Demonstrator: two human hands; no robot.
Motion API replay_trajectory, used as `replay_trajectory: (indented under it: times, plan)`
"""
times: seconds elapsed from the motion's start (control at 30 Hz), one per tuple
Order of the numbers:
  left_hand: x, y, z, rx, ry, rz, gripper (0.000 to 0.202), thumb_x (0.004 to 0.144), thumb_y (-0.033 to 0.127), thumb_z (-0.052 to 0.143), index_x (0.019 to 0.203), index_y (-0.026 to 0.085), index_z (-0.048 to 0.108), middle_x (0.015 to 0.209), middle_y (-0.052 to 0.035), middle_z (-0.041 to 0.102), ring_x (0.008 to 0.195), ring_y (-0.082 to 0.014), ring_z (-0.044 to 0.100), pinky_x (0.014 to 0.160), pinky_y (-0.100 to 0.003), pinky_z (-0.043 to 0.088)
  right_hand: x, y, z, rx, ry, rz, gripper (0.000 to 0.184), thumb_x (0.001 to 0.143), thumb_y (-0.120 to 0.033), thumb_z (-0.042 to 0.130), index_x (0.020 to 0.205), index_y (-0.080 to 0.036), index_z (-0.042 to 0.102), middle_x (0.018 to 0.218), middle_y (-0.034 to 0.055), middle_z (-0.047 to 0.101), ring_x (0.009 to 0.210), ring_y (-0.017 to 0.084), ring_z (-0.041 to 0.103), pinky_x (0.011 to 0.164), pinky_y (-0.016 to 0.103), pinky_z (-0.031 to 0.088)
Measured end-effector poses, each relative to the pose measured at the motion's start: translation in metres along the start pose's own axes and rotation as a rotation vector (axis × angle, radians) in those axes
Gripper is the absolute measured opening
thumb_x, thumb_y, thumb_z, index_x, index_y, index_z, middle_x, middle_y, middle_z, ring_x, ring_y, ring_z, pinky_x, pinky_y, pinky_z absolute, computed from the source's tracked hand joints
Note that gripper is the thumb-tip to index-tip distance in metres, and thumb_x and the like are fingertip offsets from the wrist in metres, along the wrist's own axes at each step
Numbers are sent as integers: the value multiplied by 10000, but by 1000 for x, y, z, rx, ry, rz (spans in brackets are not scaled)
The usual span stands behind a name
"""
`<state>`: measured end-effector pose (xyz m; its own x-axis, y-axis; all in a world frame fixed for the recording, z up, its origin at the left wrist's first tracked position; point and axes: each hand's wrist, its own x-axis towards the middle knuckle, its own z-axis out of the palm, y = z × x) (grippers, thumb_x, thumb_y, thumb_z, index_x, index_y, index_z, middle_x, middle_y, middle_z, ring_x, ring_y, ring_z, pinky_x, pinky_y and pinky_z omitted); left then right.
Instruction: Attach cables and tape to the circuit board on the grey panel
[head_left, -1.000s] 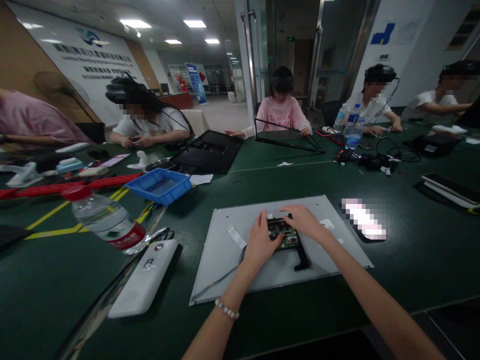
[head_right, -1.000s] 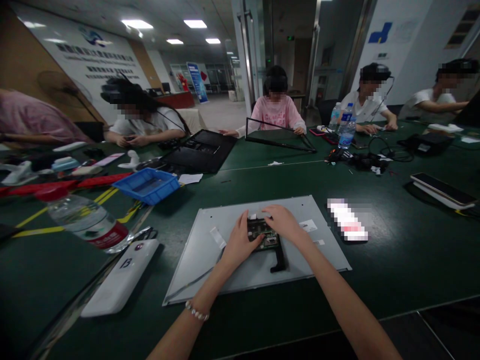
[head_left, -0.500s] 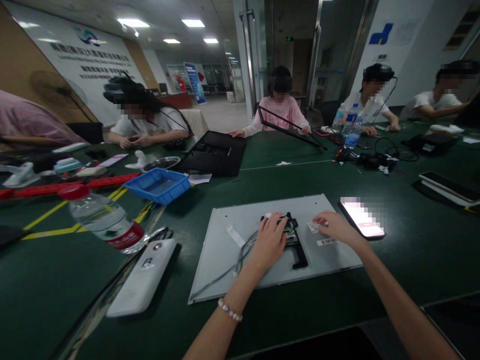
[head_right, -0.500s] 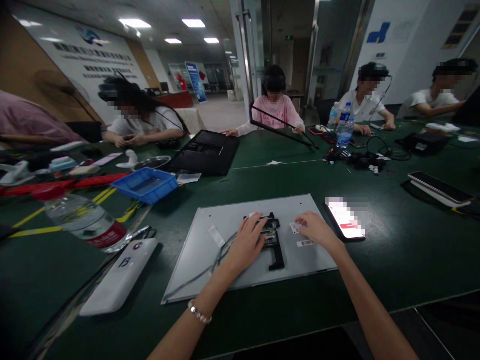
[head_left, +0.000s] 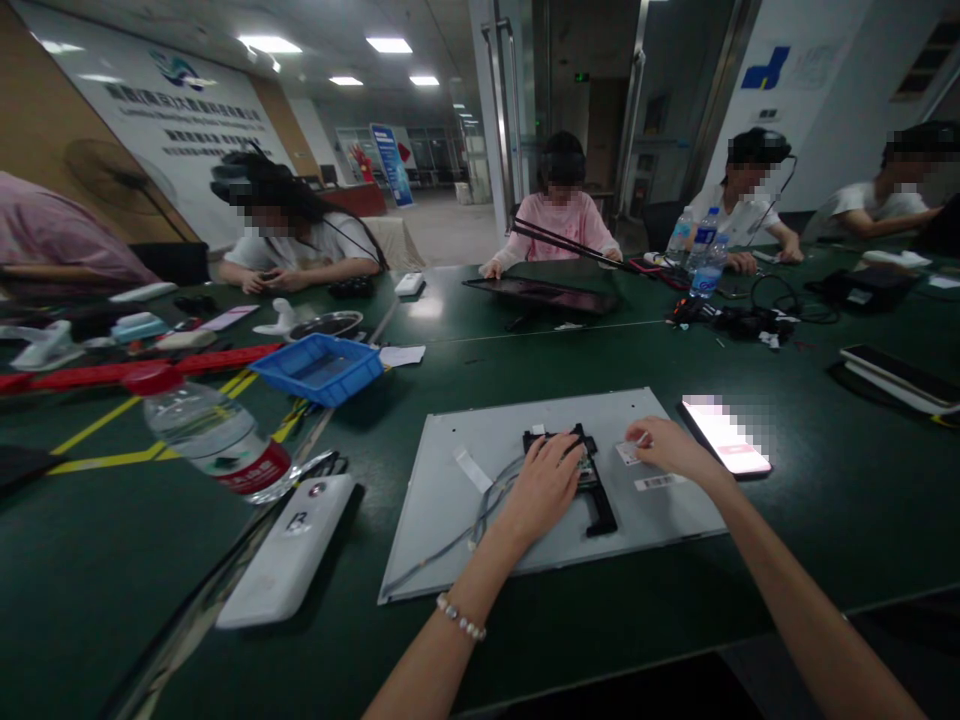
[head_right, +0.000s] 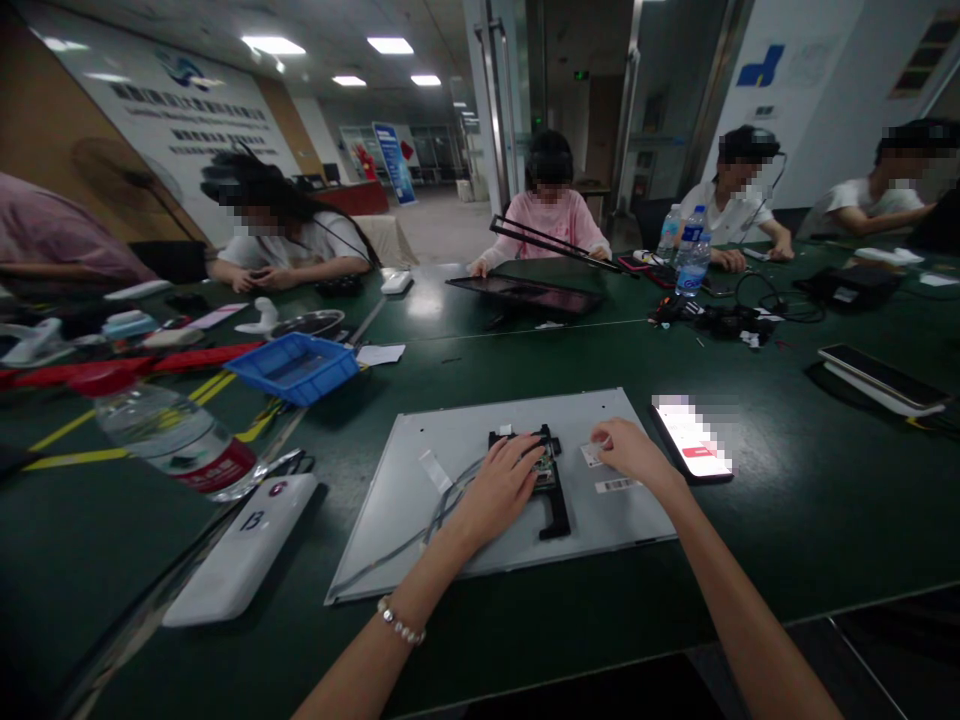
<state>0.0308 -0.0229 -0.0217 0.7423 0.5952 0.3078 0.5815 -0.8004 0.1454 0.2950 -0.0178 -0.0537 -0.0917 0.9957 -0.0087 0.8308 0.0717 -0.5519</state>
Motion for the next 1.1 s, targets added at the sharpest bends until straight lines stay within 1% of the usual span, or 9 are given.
replay_trajectory:
  times: [0.17,0.3,0.33,0.47,0.53,0.63,0.77,0.97,1.1]
  plan:
    - [0,-1,0,3,-16,-2,349,928,178,351,1266,180,436,1357,-77,434,1291,-200,350,1096,-421,267,2,-4,-2,49,8,38,211,694,-108,568,891,-166,612,878,51,654,744,152,614,632,231,427]
    - [0,-2,2,0,-21,8,348,929,174,350,1263,181,445,1342,-72,453,1280,-193,364,1090,-415,275,3,-5,-3,136,1,49,345,715,-124,551,1049,-182,615,842,47,667,729,159,623,622,238,438]
    - [0,-2,2,-5,-23,11,344,929,174,351,1259,184,450,1333,-67,462,1271,-189,374,1089,-411,276,3,-6,-3,157,-2,43,345,723,-134,549,1056,-183,626,845,52,671,730,162,625,628,244,444]
    - [0,-4,5,-15,-25,9,327,932,178,357,1238,193,470,1303,-54,494,1238,-182,409,1085,-411,273,3,-12,-4,233,4,28,177,743,-204,569,861,-171,696,846,65,692,756,176,635,690,268,464]
    - [0,-4,6,-10,-27,12,326,936,178,351,1238,196,471,1298,-56,500,1231,-182,417,1082,-415,273,2,-16,-3,277,29,33,147,740,-229,580,814,-172,694,838,59,699,757,176,639,697,270,470]
    - [0,-4,5,-6,-34,18,320,943,195,344,1235,200,475,1293,-58,506,1228,-185,421,1075,-419,277,0,-19,0,346,66,66,150,736,-252,587,819,-169,680,799,52,700,710,170,642,647,261,479]
    - [1,-3,2,-20,-59,25,301,948,252,362,1222,207,479,1260,-50,526,1205,-181,439,1067,-412,286,-1,-16,11,429,54,99,140,730,-265,588,799,-161,653,702,38,688,629,154,637,597,252,483]
    - [1,-1,1,-16,-79,50,283,954,277,356,1184,210,507,1200,-46,553,1166,-181,467,1053,-411,297,-1,-12,23,532,45,108,316,738,-307,583,1010,-157,639,765,55,692,646,160,638,506,240,477]
    - [1,-1,1,-15,-86,53,285,954,269,352,1184,214,511,1183,-47,563,1138,-185,487,1041,-425,306,-3,-18,21,578,15,113,223,745,-309,584,888,-156,660,765,66,697,695,171,651,523,244,484]
